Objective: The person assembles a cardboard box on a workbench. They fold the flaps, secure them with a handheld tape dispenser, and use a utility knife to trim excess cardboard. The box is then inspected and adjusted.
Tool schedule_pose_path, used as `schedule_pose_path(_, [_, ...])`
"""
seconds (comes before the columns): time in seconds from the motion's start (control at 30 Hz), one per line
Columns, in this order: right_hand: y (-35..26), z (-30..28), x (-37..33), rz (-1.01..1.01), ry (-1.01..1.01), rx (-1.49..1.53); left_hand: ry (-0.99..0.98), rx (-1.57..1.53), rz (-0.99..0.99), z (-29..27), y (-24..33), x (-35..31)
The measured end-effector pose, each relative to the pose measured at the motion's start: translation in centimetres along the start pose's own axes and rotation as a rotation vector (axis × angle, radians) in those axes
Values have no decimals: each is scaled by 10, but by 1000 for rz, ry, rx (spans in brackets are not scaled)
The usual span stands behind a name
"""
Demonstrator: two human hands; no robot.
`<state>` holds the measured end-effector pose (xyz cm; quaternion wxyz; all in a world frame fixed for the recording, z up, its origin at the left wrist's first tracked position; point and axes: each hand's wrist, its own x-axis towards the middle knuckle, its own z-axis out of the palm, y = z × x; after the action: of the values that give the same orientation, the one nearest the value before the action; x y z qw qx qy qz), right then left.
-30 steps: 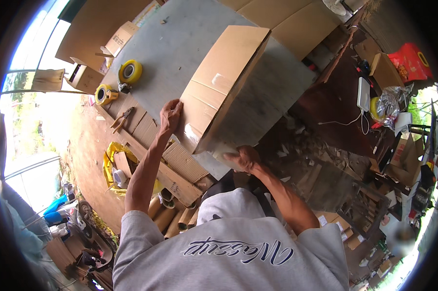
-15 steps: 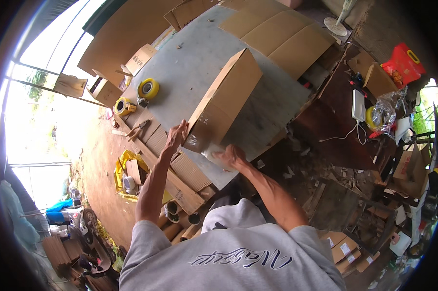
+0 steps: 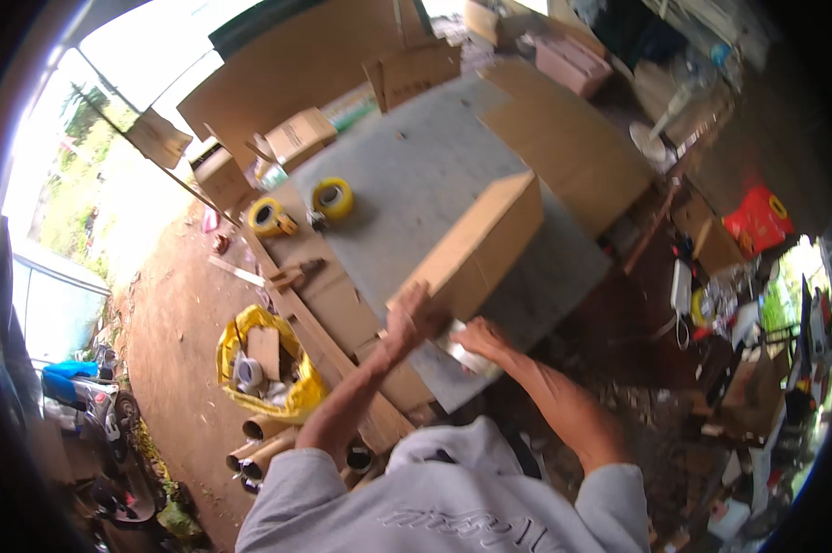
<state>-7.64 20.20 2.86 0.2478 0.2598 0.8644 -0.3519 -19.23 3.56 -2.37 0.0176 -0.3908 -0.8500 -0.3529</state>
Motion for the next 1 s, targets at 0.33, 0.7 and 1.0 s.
schedule_pose_path(0.33, [-53,-23,16,324,-588,546,-30,79,-51,-4,10,5])
schedule_pose_path(0.7, [-40,-7,32,290,-582,580,29,148,7,5,4,-3])
schedule_pose_path(1.0, [73,109,65,170,-435,463,-141,97,-36,-8,5,10])
